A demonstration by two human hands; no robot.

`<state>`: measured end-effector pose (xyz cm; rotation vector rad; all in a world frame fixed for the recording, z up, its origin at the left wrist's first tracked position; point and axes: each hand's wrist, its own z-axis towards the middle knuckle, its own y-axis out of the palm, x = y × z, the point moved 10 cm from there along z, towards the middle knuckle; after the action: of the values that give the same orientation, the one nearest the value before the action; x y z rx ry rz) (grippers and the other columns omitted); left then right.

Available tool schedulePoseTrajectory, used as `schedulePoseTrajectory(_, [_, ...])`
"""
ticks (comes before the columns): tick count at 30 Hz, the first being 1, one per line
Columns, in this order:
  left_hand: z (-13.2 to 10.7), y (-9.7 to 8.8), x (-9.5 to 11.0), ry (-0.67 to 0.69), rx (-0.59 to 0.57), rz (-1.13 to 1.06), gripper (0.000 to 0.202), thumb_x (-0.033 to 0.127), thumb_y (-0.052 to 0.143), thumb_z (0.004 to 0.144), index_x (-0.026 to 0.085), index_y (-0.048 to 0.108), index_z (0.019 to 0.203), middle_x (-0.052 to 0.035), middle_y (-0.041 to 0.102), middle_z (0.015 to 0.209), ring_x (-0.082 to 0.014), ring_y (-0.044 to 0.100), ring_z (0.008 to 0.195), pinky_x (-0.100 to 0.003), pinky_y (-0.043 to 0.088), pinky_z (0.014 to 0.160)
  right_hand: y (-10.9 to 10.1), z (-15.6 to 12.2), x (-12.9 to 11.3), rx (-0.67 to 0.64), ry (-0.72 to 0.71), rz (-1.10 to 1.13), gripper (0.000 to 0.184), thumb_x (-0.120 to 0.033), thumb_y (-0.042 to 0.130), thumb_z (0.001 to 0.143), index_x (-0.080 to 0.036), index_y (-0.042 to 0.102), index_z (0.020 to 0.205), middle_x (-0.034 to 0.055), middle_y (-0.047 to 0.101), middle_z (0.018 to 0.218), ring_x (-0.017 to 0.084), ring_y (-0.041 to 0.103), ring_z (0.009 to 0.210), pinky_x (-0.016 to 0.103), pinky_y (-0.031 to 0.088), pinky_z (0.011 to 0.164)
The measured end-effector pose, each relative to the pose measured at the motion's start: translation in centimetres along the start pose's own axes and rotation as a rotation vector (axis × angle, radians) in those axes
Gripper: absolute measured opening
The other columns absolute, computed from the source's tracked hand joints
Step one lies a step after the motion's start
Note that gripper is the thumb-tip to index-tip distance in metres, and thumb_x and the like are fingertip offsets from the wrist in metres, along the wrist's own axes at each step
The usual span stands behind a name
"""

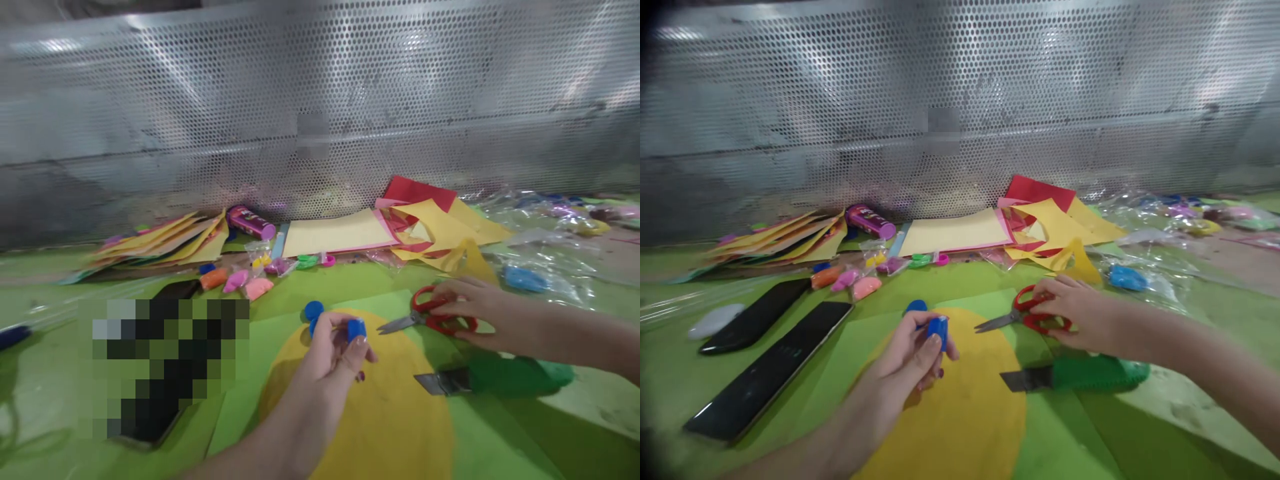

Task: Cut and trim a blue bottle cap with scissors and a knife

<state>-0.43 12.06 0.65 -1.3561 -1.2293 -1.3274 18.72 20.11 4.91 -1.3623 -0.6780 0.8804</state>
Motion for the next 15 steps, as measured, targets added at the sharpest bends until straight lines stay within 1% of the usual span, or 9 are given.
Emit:
schedulePoseTrajectory(1, [0.1,-0.1,0.0,-0.015,0.014,0.000,0.043,0.057,0.057,0.090,0.021,0.042,0.106,-0.0024,0.061,0.091,-0.0125,0.049,0.070,-0.027,0.036,0.060,0.1,0.1,-0.1,0.012,-0.011,-0.006,0.034,-0.032,0.053,0.088,-0.030,0.072,0.116,0.0099,0.065,0.121,0.029,0.062,0.108,0.043,0.057,0.083])
schedulePoseTrajectory(3, [0.3,-0.3,0.0,-0.064,0.048,0.003,0.039,0.056,0.055,0.090,0.021,0.043,0.103,-0.0021,0.062,0.088,-0.0131,0.051,0.069,-0.027,0.036,0.060,0.0,0.2,-0.3,0.056,-0.023,-0.019,0.035,-0.031,0.050,0.087,-0.024,0.074,0.111,0.0139,0.066,0.114,0.030,0.064,0.103,0.044,0.057,0.081])
schedulePoseTrajectory(5, [0.5,-0.3,-0.1,-0.126,0.063,0.017,0.030,0.049,0.052,0.093,0.021,0.044,0.098,-0.0014,0.063,0.083,-0.0131,0.051,0.065,-0.027,0.036,0.059,-0.1,0.2,-0.1,0.100,-0.022,-0.028,0.034,-0.030,0.048,0.086,-0.019,0.073,0.106,0.0160,0.067,0.111,0.030,0.065,0.103,0.044,0.056,0.082])
schedulePoseTrajectory(8, [0.5,-0.3,-0.3,-0.208,0.066,0.057,0.015,0.035,0.047,0.099,0.020,0.045,0.096,0.0005,0.061,0.080,-0.0117,0.051,0.062,-0.026,0.035,0.057,-0.4,0.1,0.6,0.138,-0.003,-0.045,0.032,-0.030,0.048,0.087,-0.018,0.072,0.104,0.0146,0.068,0.111,0.030,0.065,0.103,0.044,0.055,0.083])
schedulePoseTrajectory(11, [0.4,-0.6,-0.3,-0.240,0.069,0.102,0.010,0.029,0.045,0.101,0.020,0.045,0.097,0.0017,0.060,0.079,-0.0103,0.049,0.061,-0.025,0.033,0.056,-1.5,-0.9,0.6,0.168,0.051,-0.083,0.032,-0.028,0.043,0.094,-0.018,0.071,0.108,0.0150,0.069,0.111,0.029,0.066,0.103,0.044,0.055,0.083])
schedulePoseTrajectory(12, [0.3,-0.8,-0.2,-0.245,0.072,0.118,0.009,0.028,0.044,0.101,0.019,0.045,0.097,0.0019,0.060,0.078,-0.0101,0.047,0.060,-0.025,0.032,0.055,-1.9,-1.4,0.0,0.165,0.056,-0.091,0.032,-0.029,0.042,0.097,-0.018,0.071,0.107,0.0148,0.069,0.111,0.028,0.067,0.102,0.042,0.056,0.082])
schedulePoseTrajectory(13, [0.3,-1.0,-0.2,-0.247,0.077,0.132,0.010,0.028,0.043,0.101,0.020,0.045,0.097,0.0021,0.060,0.077,-0.0100,0.046,0.059,-0.025,0.031,0.054,-2.2,-1.9,-1.1,0.146,0.045,-0.093,0.030,-0.032,0.045,0.097,-0.020,0.071,0.106,0.0136,0.070,0.110,0.027,0.068,0.099,0.038,0.057,0.079])
schedulePoseTrajectory(15, [0.3,-1.3,-0.2,-0.247,0.082,0.151,0.011,0.029,0.042,0.101,0.020,0.045,0.096,0.0026,0.060,0.075,-0.0101,0.043,0.055,-0.026,0.031,0.053,-2.3,-2.7,-3.9,0.074,-0.012,-0.081,0.023,-0.040,0.058,0.092,-0.024,0.071,0.101,0.0088,0.072,0.107,0.025,0.071,0.094,0.032,0.059,0.069])
